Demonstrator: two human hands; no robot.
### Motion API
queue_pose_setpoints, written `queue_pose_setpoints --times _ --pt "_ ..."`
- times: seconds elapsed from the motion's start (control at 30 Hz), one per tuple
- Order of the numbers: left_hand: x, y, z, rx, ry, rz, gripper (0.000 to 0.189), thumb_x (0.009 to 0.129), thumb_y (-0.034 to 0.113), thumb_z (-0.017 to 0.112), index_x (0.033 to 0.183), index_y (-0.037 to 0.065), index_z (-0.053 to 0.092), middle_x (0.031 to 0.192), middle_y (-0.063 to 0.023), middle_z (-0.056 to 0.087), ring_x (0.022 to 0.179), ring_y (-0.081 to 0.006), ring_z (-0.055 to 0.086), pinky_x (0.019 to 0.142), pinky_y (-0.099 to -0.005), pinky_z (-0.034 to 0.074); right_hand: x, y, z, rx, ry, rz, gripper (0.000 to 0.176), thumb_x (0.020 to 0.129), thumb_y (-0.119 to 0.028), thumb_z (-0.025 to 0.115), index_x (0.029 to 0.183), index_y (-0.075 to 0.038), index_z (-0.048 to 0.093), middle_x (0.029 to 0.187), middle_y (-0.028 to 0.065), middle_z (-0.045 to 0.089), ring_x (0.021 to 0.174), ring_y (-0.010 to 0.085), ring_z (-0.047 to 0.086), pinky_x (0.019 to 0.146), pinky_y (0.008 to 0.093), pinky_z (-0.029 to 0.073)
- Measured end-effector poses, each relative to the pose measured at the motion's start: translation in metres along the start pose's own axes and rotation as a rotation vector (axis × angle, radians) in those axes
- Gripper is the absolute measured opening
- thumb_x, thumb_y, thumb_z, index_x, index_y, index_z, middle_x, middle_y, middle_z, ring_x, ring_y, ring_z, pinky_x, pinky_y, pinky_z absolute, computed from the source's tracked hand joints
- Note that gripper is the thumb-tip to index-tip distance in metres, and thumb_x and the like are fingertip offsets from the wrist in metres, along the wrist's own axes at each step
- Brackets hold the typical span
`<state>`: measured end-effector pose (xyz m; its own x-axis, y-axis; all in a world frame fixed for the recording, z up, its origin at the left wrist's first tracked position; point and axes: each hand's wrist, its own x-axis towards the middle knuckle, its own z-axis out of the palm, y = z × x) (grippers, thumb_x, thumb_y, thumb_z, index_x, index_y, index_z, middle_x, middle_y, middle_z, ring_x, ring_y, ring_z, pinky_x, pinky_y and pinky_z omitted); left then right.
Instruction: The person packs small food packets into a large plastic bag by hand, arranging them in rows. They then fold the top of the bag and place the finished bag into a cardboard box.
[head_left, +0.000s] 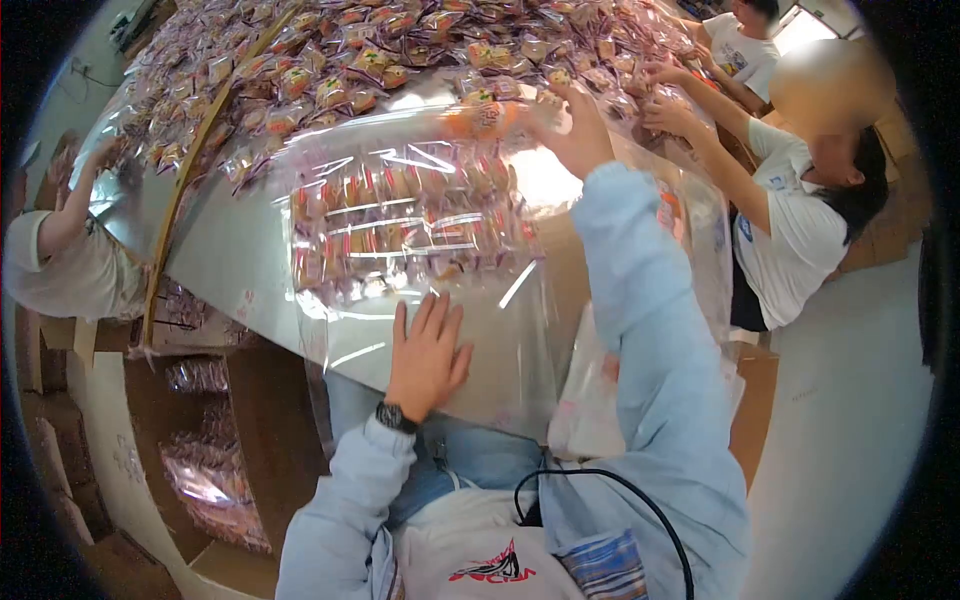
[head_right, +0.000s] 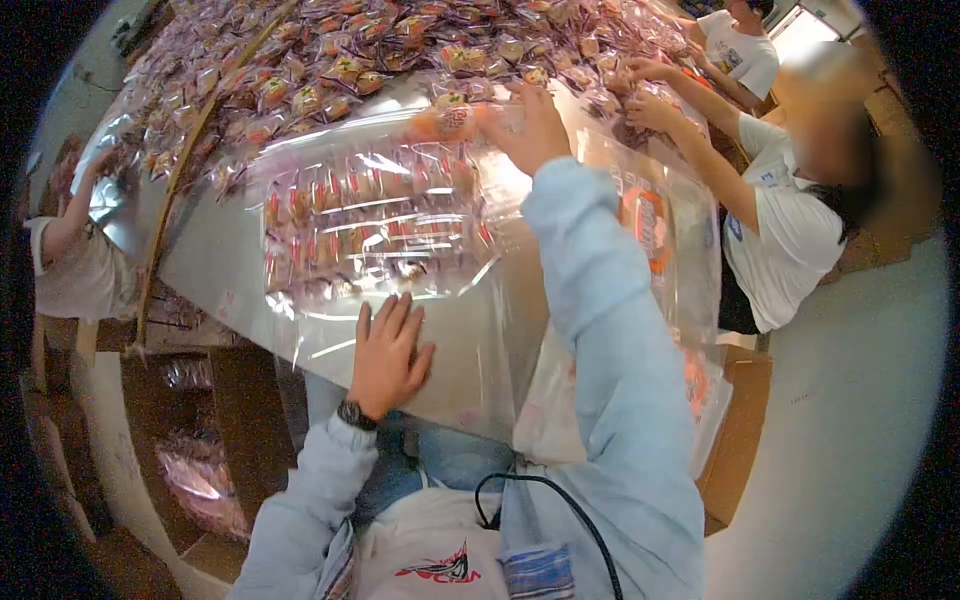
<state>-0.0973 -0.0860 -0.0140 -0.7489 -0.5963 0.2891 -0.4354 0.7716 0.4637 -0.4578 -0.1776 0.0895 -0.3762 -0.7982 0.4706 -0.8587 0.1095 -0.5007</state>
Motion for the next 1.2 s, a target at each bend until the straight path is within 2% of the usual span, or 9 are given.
queue_pose_setpoints --times 0.23,0.47,0.5,0.63,0.77,0.87,1.0,1.07,1.2 --pt "-0.010 -0.012 -0.005 -0.120 -0.158 -0.116 0.049 0.087 0.029 0.073 0.130 0.007 0.064 0.145 -0.0171 0.055 0.140 -0.0371 0.046 0.120 -0.0638 0.024 0.123 0.073 0.116 -0.259 -0.244 0.132 0.129 0.062 -0.077 0.080 0.159 -0.007 0.032 0.160 0.0290 0.029 0.145 0.0476 0.037 0.118 0.0511 0.037" --pt "-0.009 -0.017 -0.003 -0.140 -0.183 -0.111 0.043 0.089 0.035 0.072 0.125 0.012 0.070 0.144 -0.0128 0.056 0.141 -0.0335 0.044 0.119 -0.0655 0.025 0.185 0.078 0.186 -0.534 -0.486 0.318 0.126 0.070 -0.058 0.083 0.165 -0.014 0.013 0.158 0.0276 0.035 0.135 0.0477 0.050 0.113 0.0471 0.044" --pt "-0.008 -0.016 -0.003 -0.125 -0.187 -0.114 0.040 0.090 0.036 0.071 0.124 0.015 0.071 0.144 -0.0108 0.057 0.142 -0.0317 0.043 0.119 -0.0642 0.026 0.189 0.059 0.174 -0.433 -0.596 0.493 0.135 0.069 -0.064 0.084 0.166 -0.014 0.004 0.171 0.0219 0.000 0.156 0.0474 0.009 0.125 0.0566 0.020" --pt "-0.010 -0.016 -0.004 -0.113 -0.184 -0.119 0.040 0.090 0.036 0.071 0.127 0.019 0.070 0.145 -0.0080 0.057 0.143 -0.0283 0.043 0.120 -0.0614 0.026 0.195 0.059 0.182 -0.672 -0.384 0.195 0.135 0.068 -0.062 0.086 0.166 -0.014 0.006 0.170 0.0221 0.010 0.155 0.0422 0.018 0.123 0.0538 0.026" --pt "-0.008 -0.016 -0.005 -0.113 -0.175 -0.113 0.040 0.091 0.035 0.070 0.128 0.018 0.069 0.146 -0.0086 0.056 0.142 -0.0290 0.044 0.120 -0.0616 0.026 0.188 0.056 0.187 -0.615 -0.252 0.003 0.106 0.080 -0.035 0.080 0.164 -0.029 0.015 0.148 0.0250 0.046 0.119 0.0503 0.061 0.101 0.0527 0.052" --pt "-0.008 -0.013 -0.009 -0.111 -0.167 -0.120 0.040 0.092 0.035 0.069 0.127 0.017 0.069 0.146 -0.0091 0.056 0.142 -0.0295 0.044 0.120 -0.0617 0.026 0.195 0.035 0.177 -0.769 -0.377 0.075 0.104 0.079 -0.035 0.082 0.162 -0.028 0.019 0.145 0.0229 0.050 0.116 0.0486 0.063 0.099 0.0527 0.052" --pt "-0.008 -0.013 -0.011 -0.125 -0.183 -0.106 0.040 0.092 0.034 0.068 0.127 0.015 0.068 0.148 -0.0097 0.054 0.142 -0.0302 0.043 0.119 -0.0620 0.027 0.207 0.097 0.179 -0.333 -0.303 -0.086 0.111 0.075 -0.044 0.086 0.161 -0.024 0.019 0.147 0.0224 0.051 0.119 0.0468 0.063 0.102 0.0513 0.051" --pt "-0.005 -0.012 -0.009 -0.117 -0.176 -0.107 0.041 0.091 0.035 0.068 0.128 0.015 0.068 0.148 -0.0097 0.054 0.142 -0.0304 0.043 0.119 -0.0623 0.027 0.216 0.104 0.185 -0.358 -0.342 0.111 0.122 0.067 -0.054 0.090 0.160 -0.021 0.018 0.151 0.0256 0.048 0.127 0.0462 0.059 0.106 0.0505 0.048" --pt "-0.007 -0.013 0.003 -0.094 -0.148 -0.109 0.041 0.091 0.035 0.069 0.129 0.017 0.067 0.149 -0.0094 0.053 0.142 -0.0307 0.043 0.118 -0.0632 0.027 0.188 -0.007 0.195 -0.781 -0.355 0.116 0.115 0.071 -0.051 0.089 0.156 -0.015 0.022 0.149 0.0225 0.044 0.135 0.0419 0.047 0.110 0.0489 0.044"
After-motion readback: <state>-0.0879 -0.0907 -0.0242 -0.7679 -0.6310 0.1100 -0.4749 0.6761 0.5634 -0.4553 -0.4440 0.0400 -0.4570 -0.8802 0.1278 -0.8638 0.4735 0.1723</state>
